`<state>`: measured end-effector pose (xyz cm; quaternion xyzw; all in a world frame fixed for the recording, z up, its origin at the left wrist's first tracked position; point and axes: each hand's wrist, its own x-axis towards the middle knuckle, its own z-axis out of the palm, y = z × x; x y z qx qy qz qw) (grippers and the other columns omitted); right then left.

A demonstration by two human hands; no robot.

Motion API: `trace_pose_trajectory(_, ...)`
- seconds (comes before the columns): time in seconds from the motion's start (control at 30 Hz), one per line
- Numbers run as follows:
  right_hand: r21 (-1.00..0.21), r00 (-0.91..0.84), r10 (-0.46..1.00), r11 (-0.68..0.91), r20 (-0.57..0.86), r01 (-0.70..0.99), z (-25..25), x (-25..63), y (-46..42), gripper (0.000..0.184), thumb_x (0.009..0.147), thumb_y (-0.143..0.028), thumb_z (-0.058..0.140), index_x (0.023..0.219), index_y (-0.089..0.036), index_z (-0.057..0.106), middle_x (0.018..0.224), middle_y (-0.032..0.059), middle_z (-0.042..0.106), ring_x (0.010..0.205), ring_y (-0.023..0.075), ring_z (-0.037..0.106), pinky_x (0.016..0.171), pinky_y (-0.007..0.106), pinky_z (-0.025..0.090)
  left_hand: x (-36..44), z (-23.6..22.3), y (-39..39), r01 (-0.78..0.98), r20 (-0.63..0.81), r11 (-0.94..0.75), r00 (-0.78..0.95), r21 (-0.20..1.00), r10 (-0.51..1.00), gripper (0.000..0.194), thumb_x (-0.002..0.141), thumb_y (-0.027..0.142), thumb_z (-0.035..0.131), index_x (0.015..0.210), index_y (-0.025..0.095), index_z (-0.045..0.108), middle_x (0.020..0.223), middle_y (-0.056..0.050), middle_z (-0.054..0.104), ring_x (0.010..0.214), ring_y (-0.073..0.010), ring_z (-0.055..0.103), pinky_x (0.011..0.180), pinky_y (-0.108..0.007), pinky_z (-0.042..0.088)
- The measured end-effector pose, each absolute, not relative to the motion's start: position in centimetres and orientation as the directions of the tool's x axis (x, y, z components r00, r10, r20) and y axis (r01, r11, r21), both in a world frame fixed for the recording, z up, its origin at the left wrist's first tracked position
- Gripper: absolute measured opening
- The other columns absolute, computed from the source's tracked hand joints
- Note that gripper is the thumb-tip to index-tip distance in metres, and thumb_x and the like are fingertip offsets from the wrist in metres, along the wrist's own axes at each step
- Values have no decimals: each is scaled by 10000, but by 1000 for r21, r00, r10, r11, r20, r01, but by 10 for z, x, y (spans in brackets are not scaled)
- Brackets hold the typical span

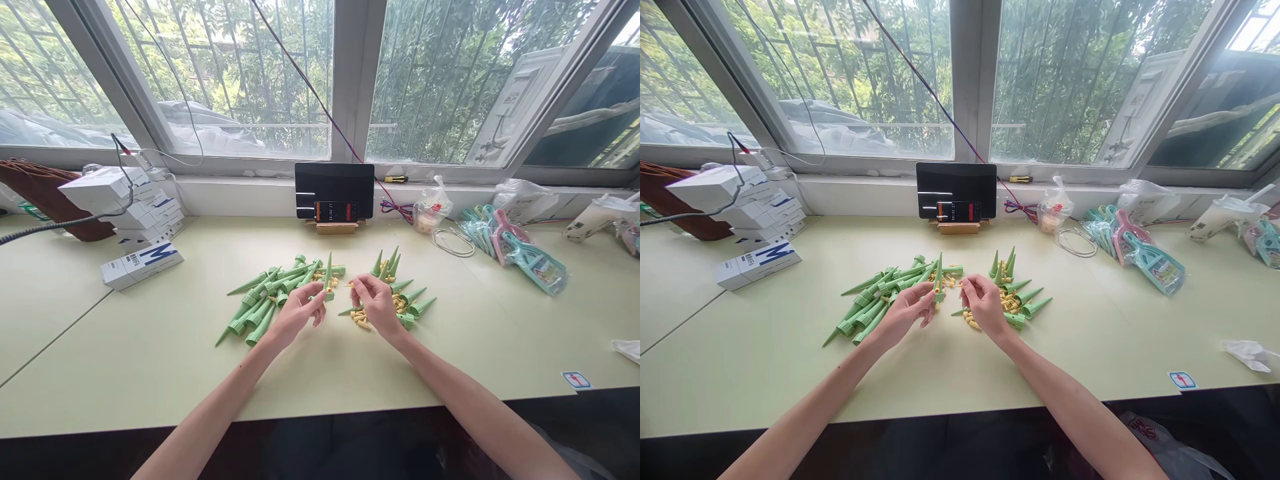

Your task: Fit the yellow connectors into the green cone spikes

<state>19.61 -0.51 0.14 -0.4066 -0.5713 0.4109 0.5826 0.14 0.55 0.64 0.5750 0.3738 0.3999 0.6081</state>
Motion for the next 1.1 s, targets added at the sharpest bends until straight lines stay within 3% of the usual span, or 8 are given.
trace_pose_trajectory(0.43, -933, -38, 933, 359, 359, -6, 0, 196, -6, 257, 938, -426, 572, 834, -195, 618, 696, 2, 584, 544, 126, 537, 544, 268, 462, 3, 8, 4, -47, -8, 26, 362, 999, 932, 352, 866, 470, 652, 1008, 163, 554, 611, 31, 554, 520, -95, 476, 506, -227, 418)
trace_pose_trajectory(1.1, -908, -72, 914, 404, 398, 109, 0, 195, -8, 210, 947, -388, 554, 916, -192, 621, 779, 16, 609, 562, 118, 554, 559, 258, 488, 7, 8, 1, 129, 35, -74, 281, 989, 959, 361, 829, 482, 676, 973, 182, 536, 560, 57, 526, 486, -102, 478, 480, -219, 395)
